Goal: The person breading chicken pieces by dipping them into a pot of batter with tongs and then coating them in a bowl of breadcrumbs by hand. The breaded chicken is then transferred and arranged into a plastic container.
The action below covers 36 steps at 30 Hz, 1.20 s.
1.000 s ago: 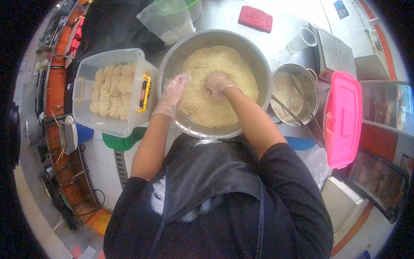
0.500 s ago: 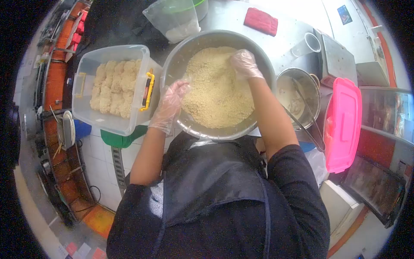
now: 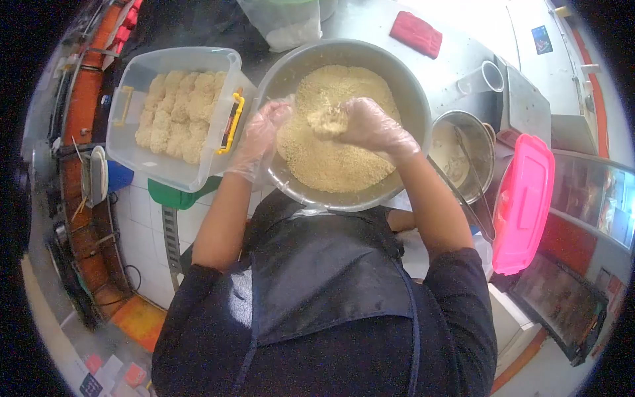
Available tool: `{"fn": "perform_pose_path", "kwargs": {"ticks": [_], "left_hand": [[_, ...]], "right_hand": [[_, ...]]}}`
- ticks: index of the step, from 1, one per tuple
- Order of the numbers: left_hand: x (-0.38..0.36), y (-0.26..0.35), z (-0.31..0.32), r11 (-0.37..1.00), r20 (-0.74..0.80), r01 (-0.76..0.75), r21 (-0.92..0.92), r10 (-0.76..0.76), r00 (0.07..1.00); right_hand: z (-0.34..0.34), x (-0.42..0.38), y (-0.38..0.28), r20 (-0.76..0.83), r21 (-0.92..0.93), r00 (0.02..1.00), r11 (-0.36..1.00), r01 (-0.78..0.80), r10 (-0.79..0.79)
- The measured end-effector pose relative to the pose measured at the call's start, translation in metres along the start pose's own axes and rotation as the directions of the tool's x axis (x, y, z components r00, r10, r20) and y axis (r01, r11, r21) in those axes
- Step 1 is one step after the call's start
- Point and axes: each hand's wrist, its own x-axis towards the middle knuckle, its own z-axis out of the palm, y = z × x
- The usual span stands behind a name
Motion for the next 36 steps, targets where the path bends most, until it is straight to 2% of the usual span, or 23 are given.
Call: {"fn": "perform_pose_path", "kwargs": {"ticks": [3,4,6,7,8,9,10,11,13,14,16,18,20,21,22,25,26,27,28,30,32,35,36], "left_hand": [[0.011,-0.007,0.003,0.972,-0.016,0.134,-0.192,-0.139,0.99],[0.011,-0.001,0.009,0.964,-0.09,0.172,-0.2,-0.193,0.977],[0.017,0.003,0.02,0.956,-0.163,0.203,-0.212,-0.239,0.957],[0.023,0.004,0.026,0.899,-0.109,0.362,-0.248,-0.397,0.911],[0.027,0.003,0.028,0.815,-0.049,0.511,-0.272,-0.542,0.839],[0.028,-0.002,0.028,0.817,-0.046,0.511,-0.268,-0.541,0.84],[0.028,-0.011,0.026,0.811,0.015,0.493,-0.315,-0.515,0.857],[0.029,-0.023,0.025,0.801,0.074,0.476,-0.364,-0.484,0.872],[0.034,-0.037,0.02,0.772,0.181,0.439,-0.461,-0.402,0.898],[0.038,-0.038,0.017,0.754,0.228,0.42,-0.505,-0.353,0.908],[0.008,0.0,0.012,0.837,0.166,0.351,-0.421,-0.309,0.936],[-0.02,0.009,0.007,0.897,0.113,0.297,-0.328,-0.274,0.955],[-0.031,0.006,-0.001,0.999,0.071,-0.042,0.016,0.041,0.997],[-0.034,0.008,-0.004,0.999,0.064,-0.043,0.019,0.042,0.997],[-0.036,0.01,-0.007,0.988,0.098,-0.117,0.104,0.107,0.989],[-0.045,0.003,-0.011,0.982,0.164,-0.141,0.123,0.12,0.979],[-0.043,0.002,-0.011,0.992,0.196,-0.111,0.054,0.099,0.976],[-0.046,0.001,-0.014,0.993,0.192,-0.106,0.059,0.093,0.977],[-0.05,0.0,-0.016,0.985,0.191,-0.166,0.043,0.155,0.969],[-0.057,0.002,-0.022,0.973,0.19,-0.23,0.023,0.222,0.956],[-0.068,0.01,-0.032,0.968,0.198,-0.243,0.058,0.227,0.953],[-0.073,0.0,-0.036,0.972,0.169,-0.236,-0.008,0.234,0.957],[-0.074,0.001,-0.038,0.971,0.163,-0.24,-0.009,0.238,0.957]], "right_hand": [[0.006,0.011,0.061,-0.044,-0.062,0.917,0.917,0.393,-0.396],[0.008,0.017,0.082,-0.042,-0.064,0.918,0.918,0.392,-0.395],[0.011,0.025,0.106,-0.332,0.155,0.939,0.987,-0.036,0.086],[0.025,0.028,0.115,-0.372,0.523,0.9,0.852,0.001,0.227],[0.033,0.033,0.124,-0.375,0.525,0.899,0.851,0.004,0.227],[0.04,0.04,0.132,-0.302,0.312,0.92,0.938,-0.152,0.249],[0.048,0.049,0.145,-0.231,0.067,0.928,0.957,-0.284,0.292],[0.063,0.069,0.181,-0.233,0.068,0.927,0.956,-0.286,0.294],[0.082,0.114,0.252,-0.247,-0.492,0.957,0.87,0.014,-0.154],[0.073,0.103,0.227,-0.253,-0.492,0.954,0.87,0.016,-0.16],[0.045,0.055,0.131,-0.388,0.177,0.915,0.964,0.196,-0.114],[0.035,0.051,0.107,-0.479,0.026,0.865,0.983,0.182,-0.147],[0.034,0.057,0.085,-0.556,-0.134,0.806,0.979,0.155,-0.204],[0.039,0.067,0.066,-0.212,0.165,0.977,0.985,0.06,-0.024],[0.048,0.078,0.05,0.204,0.39,0.977,0.909,-0.144,0.067],[0.126,0.133,0.081,0.088,0.528,0.996,0.846,-0.073,0.03],[0.131,0.161,0.094,0.0,0.151,0.967,0.956,0.25,-0.253],[0.137,0.173,0.1,0.035,-0.254,0.852,0.819,0.514,-0.523],[0.132,0.167,0.09,0.036,-0.244,0.853,0.823,0.513,-0.52],[0.102,0.153,0.057,0.222,-0.243,0.952,0.934,0.263,-0.21],[0.105,0.154,0.076,0.363,-0.394,0.894,0.827,0.402,-0.262],[0.137,0.123,0.087,0.519,-0.209,0.789,0.847,0.489,-0.328],[0.127,0.104,0.054,0.437,-0.042,0.899,0.998,0.045,-0.022]]}}
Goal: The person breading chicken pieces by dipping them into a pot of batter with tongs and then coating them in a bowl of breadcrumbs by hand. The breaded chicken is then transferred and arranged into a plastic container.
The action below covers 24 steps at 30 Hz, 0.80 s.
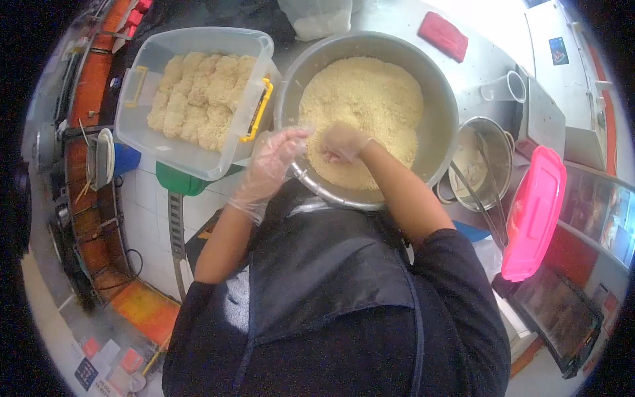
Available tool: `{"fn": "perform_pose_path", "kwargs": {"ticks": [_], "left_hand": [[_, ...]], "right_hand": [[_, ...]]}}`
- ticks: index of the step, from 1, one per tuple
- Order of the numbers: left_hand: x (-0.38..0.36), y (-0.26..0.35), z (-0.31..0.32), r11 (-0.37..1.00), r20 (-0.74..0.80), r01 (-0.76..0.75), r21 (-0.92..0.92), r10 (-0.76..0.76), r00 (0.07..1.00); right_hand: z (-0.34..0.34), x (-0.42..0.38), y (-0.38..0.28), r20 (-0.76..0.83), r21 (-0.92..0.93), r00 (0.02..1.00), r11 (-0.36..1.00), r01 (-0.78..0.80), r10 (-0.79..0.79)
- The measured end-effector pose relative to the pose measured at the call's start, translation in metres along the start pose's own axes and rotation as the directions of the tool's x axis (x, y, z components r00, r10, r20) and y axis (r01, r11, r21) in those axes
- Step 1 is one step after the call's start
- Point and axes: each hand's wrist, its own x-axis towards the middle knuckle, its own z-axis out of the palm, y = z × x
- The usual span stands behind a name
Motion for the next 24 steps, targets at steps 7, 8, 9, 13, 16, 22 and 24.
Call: {"fn": "perform_pose_path", "kwargs": {"ticks": [7,8,9,13,16,22,24], "left_hand": [[-0.008,0.023,-0.001,0.95,0.171,-0.225,0.215,0.19,0.967],[-0.01,0.029,-0.003,0.95,0.173,-0.228,0.212,0.193,0.966],[-0.011,0.035,-0.005,0.931,0.196,-0.269,0.247,0.224,0.955],[-0.015,0.064,-0.029,0.786,0.242,-0.486,0.382,0.423,0.873],[-0.015,0.091,-0.056,0.856,0.166,-0.465,0.227,0.437,0.884],[-0.031,0.074,-0.146,0.859,-0.265,-0.298,0.417,0.428,0.864],[-0.037,0.066,-0.177,0.895,-0.404,-0.216,0.391,0.378,0.833]], "right_hand": [[-0.059,0.001,0.0,-0.653,-0.361,0.685,0.928,0.096,-0.325],[-0.063,0.003,-0.001,-0.654,-0.362,0.683,0.928,0.093,-0.324],[-0.067,0.005,-0.001,-0.584,-0.465,0.729,0.883,0.06,-0.357],[-0.073,-0.02,-0.05,-0.213,-0.713,0.973,0.666,-0.218,0.09],[-0.07,-0.031,-0.032,-0.249,-0.692,0.965,0.683,-0.234,0.079],[-0.045,-0.039,-0.037,-0.399,-0.636,0.908,0.752,-0.173,-0.129],[-0.044,-0.049,-0.031,-0.466,-0.612,0.871,0.767,-0.192,-0.154]]}}
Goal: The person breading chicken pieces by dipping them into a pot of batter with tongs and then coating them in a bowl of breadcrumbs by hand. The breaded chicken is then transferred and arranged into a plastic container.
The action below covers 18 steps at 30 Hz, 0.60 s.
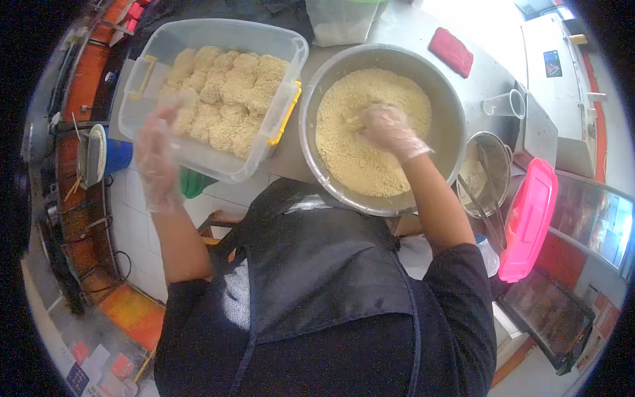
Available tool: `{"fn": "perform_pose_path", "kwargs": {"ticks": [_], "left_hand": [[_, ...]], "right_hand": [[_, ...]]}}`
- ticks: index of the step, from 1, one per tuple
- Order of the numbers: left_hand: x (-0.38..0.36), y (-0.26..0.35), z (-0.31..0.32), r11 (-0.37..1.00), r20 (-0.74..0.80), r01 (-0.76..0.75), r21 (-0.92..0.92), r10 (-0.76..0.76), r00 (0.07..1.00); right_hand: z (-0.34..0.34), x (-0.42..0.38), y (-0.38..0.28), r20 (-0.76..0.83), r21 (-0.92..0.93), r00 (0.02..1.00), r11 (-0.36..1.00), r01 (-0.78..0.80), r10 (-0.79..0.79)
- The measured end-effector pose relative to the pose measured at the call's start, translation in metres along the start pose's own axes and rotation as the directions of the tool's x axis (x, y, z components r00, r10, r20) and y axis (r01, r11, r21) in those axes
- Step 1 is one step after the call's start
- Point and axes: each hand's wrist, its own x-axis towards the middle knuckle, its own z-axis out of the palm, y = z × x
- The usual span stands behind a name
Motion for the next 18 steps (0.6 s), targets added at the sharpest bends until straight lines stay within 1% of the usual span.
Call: {"fn": "perform_pose_path", "kwargs": {"ticks": [1,2,3,4,5,6,7,8,9,10,11,13,14,15,16,17,18], "left_hand": [[0.007,-0.008,-0.013,1.0,-0.066,0.014,-0.025,-0.016,0.998],[0.013,-0.017,-0.025,0.998,-0.131,0.027,-0.053,-0.034,0.991],[0.017,-0.026,-0.035,0.997,-0.135,0.03,-0.064,-0.039,0.99],[0.021,-0.035,-0.044,0.992,-0.201,0.086,-0.089,-0.102,0.974],[0.025,-0.045,-0.053,0.983,-0.261,0.139,-0.119,-0.166,0.951],[0.031,-0.056,-0.063,0.982,-0.257,0.139,-0.131,-0.169,0.952],[0.036,-0.069,-0.073,0.983,-0.239,0.173,-0.056,-0.181,0.954],[0.042,-0.078,-0.08,0.979,-0.22,0.202,0.021,-0.193,0.956],[0.047,-0.085,-0.086,0.98,-0.21,0.198,0.007,-0.192,0.959],[0.053,-0.087,-0.091,0.982,-0.182,0.166,0.094,-0.147,0.972],[0.059,-0.092,-0.096,0.975,-0.15,0.131,0.179,-0.105,0.983],[0.068,-0.105,-0.106,0.976,-0.129,0.125,0.179,-0.102,0.986],[0.072,-0.111,-0.11,0.974,-0.12,0.12,0.193,-0.098,0.988],[0.075,-0.118,-0.114,0.975,-0.113,0.119,0.186,-0.099,0.989],[0.077,-0.125,-0.118,0.964,-0.107,0.124,0.236,-0.101,0.989],[0.078,-0.132,-0.122,0.949,-0.103,0.13,0.288,-0.104,0.989],[0.078,-0.141,-0.125,0.949,-0.101,0.131,0.286,-0.106,0.989]], "right_hand": [[-0.001,-0.008,0.004,-0.079,0.021,0.996,0.999,-0.032,0.033],[-0.006,-0.017,0.004,-0.075,0.011,0.997,0.999,-0.035,0.036],[-0.013,-0.027,0.003,-0.081,0.099,0.994,0.993,-0.062,0.07],[-0.021,-0.037,0.001,-0.086,0.188,0.991,0.978,-0.089,0.107],[-0.03,-0.046,-0.002,-0.084,0.18,0.99,0.979,-0.098,0.115],[-0.04,-0.055,-0.005,-0.1,0.29,0.98,0.948,-0.135,0.171],[-0.047,-0.061,-0.005,-0.113,0.396,0.967,0.903,-0.169,0.23],[-0.046,-0.065,0.002,-0.115,0.39,0.963,0.902,-0.183,0.245],[-0.041,-0.07,0.012,-0.168,0.667,0.941,0.737,-0.111,0.293],[-0.04,-0.074,0.021,-0.205,0.867,0.912,0.498,0.001,0.355],[-0.043,-0.079,0.027,-0.207,0.864,0.906,0.503,-0.007,0.37],[-0.05,-0.086,0.041,-0.306,0.903,0.804,0.423,0.076,0.509],[-0.049,-0.088,0.06,-0.309,0.901,0.798,0.427,0.072,0.518],[-0.041,-0.089,0.084,-0.358,0.843,0.743,0.538,-0.004,0.566],[-0.04,-0.088,0.09,-0.41,0.772,0.686,0.63,-0.09,0.601],[-0.039,-0.09,0.095,-0.445,0.681,0.626,0.696,-0.228,0.641],[-0.038,-0.093,0.1,-0.444,0.68,0.625,0.696,-0.231,0.642]]}}
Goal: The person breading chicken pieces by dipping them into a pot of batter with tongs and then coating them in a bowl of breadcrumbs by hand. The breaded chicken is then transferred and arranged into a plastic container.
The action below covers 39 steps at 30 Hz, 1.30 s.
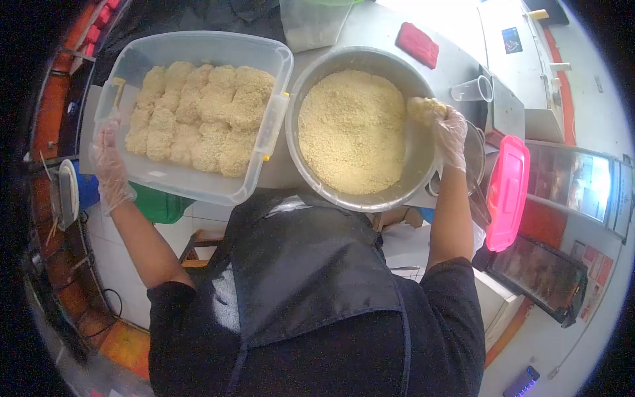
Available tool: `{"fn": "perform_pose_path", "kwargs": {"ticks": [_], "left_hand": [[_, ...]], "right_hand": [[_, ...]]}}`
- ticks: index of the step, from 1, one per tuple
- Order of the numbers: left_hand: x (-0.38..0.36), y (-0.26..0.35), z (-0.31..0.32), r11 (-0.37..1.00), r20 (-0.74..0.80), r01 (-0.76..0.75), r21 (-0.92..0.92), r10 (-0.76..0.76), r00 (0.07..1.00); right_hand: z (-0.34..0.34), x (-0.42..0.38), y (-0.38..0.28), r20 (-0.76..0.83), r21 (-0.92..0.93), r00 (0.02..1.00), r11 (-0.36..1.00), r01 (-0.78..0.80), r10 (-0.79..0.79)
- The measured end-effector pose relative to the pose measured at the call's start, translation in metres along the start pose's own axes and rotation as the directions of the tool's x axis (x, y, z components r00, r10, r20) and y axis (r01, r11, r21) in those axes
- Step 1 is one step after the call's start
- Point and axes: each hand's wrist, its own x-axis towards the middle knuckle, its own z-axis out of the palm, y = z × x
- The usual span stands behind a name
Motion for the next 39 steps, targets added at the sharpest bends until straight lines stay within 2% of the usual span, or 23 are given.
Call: {"fn": "perform_pose_path", "kwargs": {"ticks": [2,3,5,6,8,12,14,15,17,19,23,24,26,27,29,30,32,33,35,36,37,38,39], "left_hand": [[0.0,-0.017,0.002,0.97,-0.053,-0.2,0.138,0.209,0.976],[0.0,-0.021,0.003,0.97,-0.061,-0.194,0.144,0.205,0.977],[-0.003,-0.014,0.01,0.964,-0.128,-0.025,0.265,0.061,0.99],[-0.003,-0.014,0.012,0.96,-0.142,-0.013,0.281,0.056,0.988],[-0.002,-0.018,0.012,0.967,-0.12,-0.042,0.252,0.074,0.99],[-0.002,-0.012,0.003,0.907,-0.064,-0.039,0.419,0.072,0.995],[-0.006,0.002,0.008,0.965,-0.146,-0.03,0.262,0.071,0.987],[-0.005,0.004,0.009,0.964,-0.149,-0.03,0.264,0.072,0.986],[-0.004,0.007,0.012,0.984,-0.217,0.083,0.155,-0.048,0.975],[-0.006,0.028,0.011,0.984,-0.204,0.093,0.155,-0.06,0.977],[-0.01,0.035,0.012,0.967,-0.191,0.088,0.239,-0.042,0.981],[-0.011,0.033,0.012,0.966,-0.202,0.096,0.238,-0.047,0.978],[-0.015,0.032,0.011,0.952,-0.189,0.014,0.306,0.046,0.981],[-0.016,0.035,0.011,0.951,-0.2,0.025,0.307,0.038,0.979],[-0.014,0.052,0.008,0.945,-0.144,0.137,0.298,-0.098,0.985],[-0.015,0.053,0.009,0.945,-0.149,0.145,0.293,-0.105,0.983],[-0.017,0.05,0.01,0.947,-0.181,0.106,0.303,-0.052,0.982],[-0.017,0.045,0.012,0.947,-0.187,0.114,0.299,-0.059,0.981],[-0.013,0.035,0.017,0.924,-0.318,-0.055,0.377,0.186,0.93],[-0.011,0.032,0.017,0.925,-0.316,-0.061,0.376,0.19,0.93],[-0.009,0.03,0.015,0.93,-0.284,-0.091,0.356,0.2,0.938],[-0.008,0.029,0.014,0.934,-0.251,-0.118,0.338,0.211,0.945],[-0.008,0.031,0.014,0.932,-0.245,-0.127,0.339,0.217,0.945]], "right_hand": [[-0.005,0.006,0.006,-0.03,-0.025,0.999,0.999,-0.024,0.023],[-0.007,0.01,0.008,-0.022,-0.023,1.0,1.0,-0.016,0.015],[-0.004,0.013,0.004,0.033,0.306,0.999,0.951,0.032,-0.044],[-0.005,0.015,-0.002,0.046,0.312,0.998,0.95,0.022,-0.038],[-0.006,0.006,-0.055,0.122,0.378,0.986,0.924,0.057,-0.111],[0.023,-0.017,-0.176,0.186,0.588,0.966,0.808,0.034,-0.177],[0.051,-0.034,-0.242,0.252,0.612,0.946,0.791,0.008,-0.204],[0.064,-0.042,-0.264,0.31,0.62,0.923,0.784,-0.016,-0.227],[0.098,-0.036,-0.286,0.473,0.582,0.819,0.813,-0.014,-0.324],[0.139,-0.04,-0.322,0.623,0.466,0.687,0.883,0.057,-0.373],[0.236,-0.053,-0.337,0.817,0.344,0.488,0.939,0.014,-0.306],[0.261,-0.057,-0.336,0.821,0.343,0.479,0.939,0.022,-0.311],[0.297,-0.064,-0.338,0.896,0.115,0.428,0.993,0.041,-0.121],[0.301,-0.064,-0.339,0.9,0.114,0.418,0.992,0.05,-0.124],[0.304,-0.064,-0.341,0.892,-0.052,0.444,0.954,0.296,-0.09],[0.303,-0.063,-0.338,0.894,-0.056,0.44,0.952,0.302,-0.087],[0.299,-0.063,-0.336,0.802,0.004,0.506,0.85,0.527,-0.317],[0.297,-0.065,-0.337,0.806,0.001,0.5,0.846,0.532,-0.316],[0.281,-0.077,-0.35,0.867,-0.062,0.372,0.669,0.74,-0.331],[0.286,-0.084,-0.341,0.864,-0.066,0.378,0.671,0.739,-0.332],[0.299,-0.092,-0.325,0.794,0.033,0.237,0.428,0.903,-0.561],[0.304,-0.102,-0.322,0.69,0.088,0.038,0.136,0.987,-0.723],[0.308,-0.108,-0.321,0.686,0.084,0.046,0.142,0.986,-0.726]]}}
